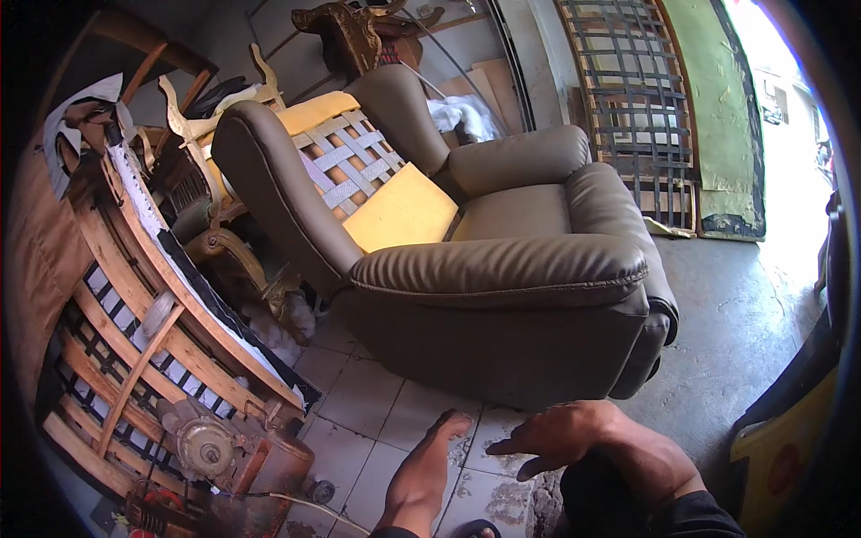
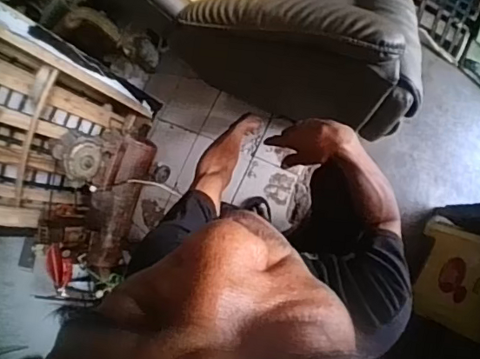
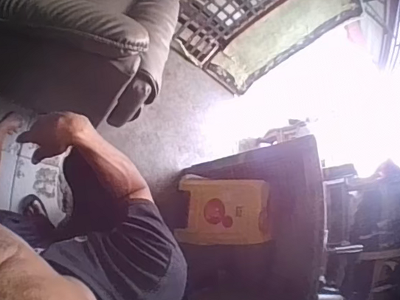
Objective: The person fits a new leather cover onto an armchair, smoothing the material over the armrest by hand and trimming excess fabric from the bottom using scissors.
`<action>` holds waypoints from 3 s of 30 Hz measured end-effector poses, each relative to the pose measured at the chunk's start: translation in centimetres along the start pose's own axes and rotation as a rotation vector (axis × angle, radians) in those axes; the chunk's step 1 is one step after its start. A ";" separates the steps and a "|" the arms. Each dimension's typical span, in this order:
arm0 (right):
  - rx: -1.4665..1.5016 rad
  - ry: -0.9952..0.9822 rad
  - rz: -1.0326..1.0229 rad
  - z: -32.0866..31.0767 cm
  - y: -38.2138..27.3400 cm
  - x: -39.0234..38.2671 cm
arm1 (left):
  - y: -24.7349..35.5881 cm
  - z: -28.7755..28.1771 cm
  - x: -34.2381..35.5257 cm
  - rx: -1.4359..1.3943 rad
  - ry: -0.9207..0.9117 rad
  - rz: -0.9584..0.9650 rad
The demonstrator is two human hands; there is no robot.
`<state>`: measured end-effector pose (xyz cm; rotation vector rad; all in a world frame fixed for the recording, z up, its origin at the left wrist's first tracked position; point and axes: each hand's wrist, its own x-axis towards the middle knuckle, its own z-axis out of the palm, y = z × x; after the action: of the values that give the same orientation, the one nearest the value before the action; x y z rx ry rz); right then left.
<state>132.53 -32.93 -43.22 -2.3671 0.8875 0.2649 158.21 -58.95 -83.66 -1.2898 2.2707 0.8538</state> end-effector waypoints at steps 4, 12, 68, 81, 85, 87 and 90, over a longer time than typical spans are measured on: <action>0.035 -0.007 0.043 -0.1 0.3 -0.6 | 2.8 -0.7 -0.7 -0.128 -0.005 -0.026; 0.010 -0.012 0.063 -0.5 -0.3 -0.8 | 2.8 -1.3 -0.8 -0.077 -0.021 -0.046; 0.022 0.010 0.060 0.1 0.3 -0.6 | 2.4 -0.6 -0.1 -0.178 -0.010 -0.108; 0.011 -0.008 0.070 -0.8 -0.9 -1.0 | 0.9 -0.4 0.7 0.077 -0.059 0.034; -0.001 0.016 0.032 -0.1 -0.2 -0.5 | -0.3 0.6 1.9 0.004 -0.046 -0.026; 0.006 0.005 0.033 0.1 0.2 -0.3 | 0.4 0.6 1.9 -0.055 -0.043 -0.046; 0.015 0.009 0.059 -0.1 0.0 -0.7 | 1.2 0.0 1.6 -0.069 -0.058 -0.047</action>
<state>132.00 -32.69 -42.90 -2.3322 0.9616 0.2699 156.40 -59.47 -84.25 -1.3251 2.1751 0.9486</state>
